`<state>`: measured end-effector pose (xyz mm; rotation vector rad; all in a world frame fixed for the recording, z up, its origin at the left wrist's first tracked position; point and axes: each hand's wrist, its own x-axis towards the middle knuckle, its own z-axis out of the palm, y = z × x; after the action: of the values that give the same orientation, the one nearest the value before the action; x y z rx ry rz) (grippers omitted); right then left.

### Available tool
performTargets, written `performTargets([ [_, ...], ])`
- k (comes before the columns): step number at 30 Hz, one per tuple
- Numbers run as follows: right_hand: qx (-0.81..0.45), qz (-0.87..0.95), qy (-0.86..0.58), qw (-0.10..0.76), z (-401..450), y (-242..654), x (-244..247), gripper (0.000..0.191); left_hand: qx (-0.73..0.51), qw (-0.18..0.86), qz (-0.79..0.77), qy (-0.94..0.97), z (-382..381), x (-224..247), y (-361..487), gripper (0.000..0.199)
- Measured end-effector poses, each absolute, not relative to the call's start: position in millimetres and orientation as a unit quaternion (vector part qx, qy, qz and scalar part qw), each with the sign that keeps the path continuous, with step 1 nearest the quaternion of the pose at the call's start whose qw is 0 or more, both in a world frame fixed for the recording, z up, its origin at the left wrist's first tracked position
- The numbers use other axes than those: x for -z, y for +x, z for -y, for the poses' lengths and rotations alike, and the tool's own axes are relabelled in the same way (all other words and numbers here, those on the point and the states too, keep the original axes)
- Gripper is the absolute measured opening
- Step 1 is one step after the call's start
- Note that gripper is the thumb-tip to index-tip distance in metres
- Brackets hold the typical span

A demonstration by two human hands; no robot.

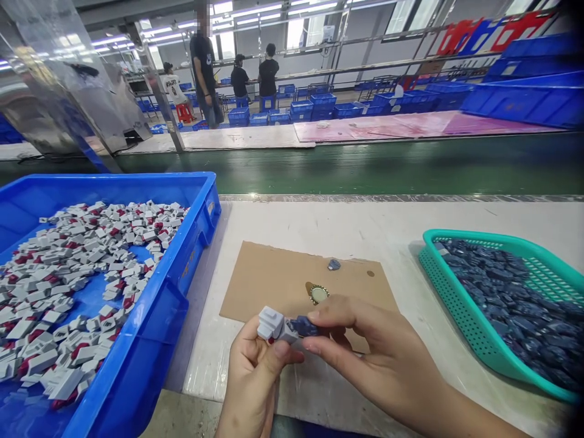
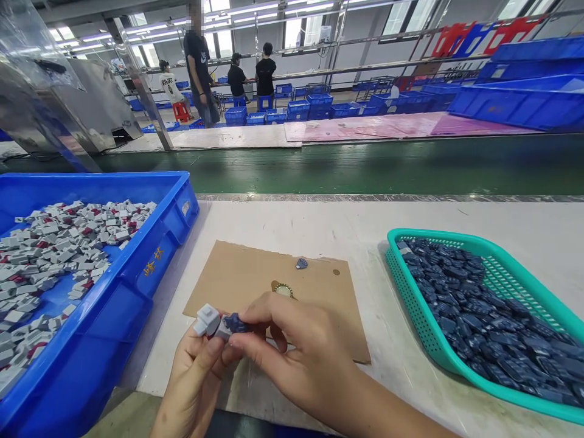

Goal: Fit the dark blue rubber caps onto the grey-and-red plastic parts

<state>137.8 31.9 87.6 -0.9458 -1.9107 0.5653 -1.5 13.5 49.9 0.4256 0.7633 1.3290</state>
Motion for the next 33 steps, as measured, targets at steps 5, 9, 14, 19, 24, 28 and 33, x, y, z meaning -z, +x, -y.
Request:
performTargets([
  [5,-0.240,0.778,-0.382,0.437,-33,138,-88,0.009,-0.591,0.700,-0.339,0.214,-13,-48,-3,0.022],
  [9,-0.239,0.791,-0.388,0.409,-33,141,-90,0.008,-0.595,0.693,-0.345,0.217,-12,-47,-4,0.021],
  [14,-0.245,0.804,-0.392,0.373,-33,147,-93,0.008,-0.591,0.687,-0.354,0.232,-12,-46,-5,0.021],
  [19,-0.229,0.830,-0.395,0.320,-33,149,-105,0.007,-0.585,0.685,-0.357,0.248,-12,-45,-5,0.025],
  [24,-0.238,0.850,-0.407,0.236,-35,150,-121,0.005,-0.577,0.686,-0.362,0.256,-11,-46,-6,0.027],
  [28,-0.278,0.847,-0.410,0.194,-38,149,-129,0.006,-0.580,0.688,-0.354,0.255,-10,-48,-6,0.025],
  [33,-0.341,0.821,-0.408,0.208,-40,147,-125,0.007,-0.569,0.687,-0.355,0.280,-9,-45,-9,0.025],
])
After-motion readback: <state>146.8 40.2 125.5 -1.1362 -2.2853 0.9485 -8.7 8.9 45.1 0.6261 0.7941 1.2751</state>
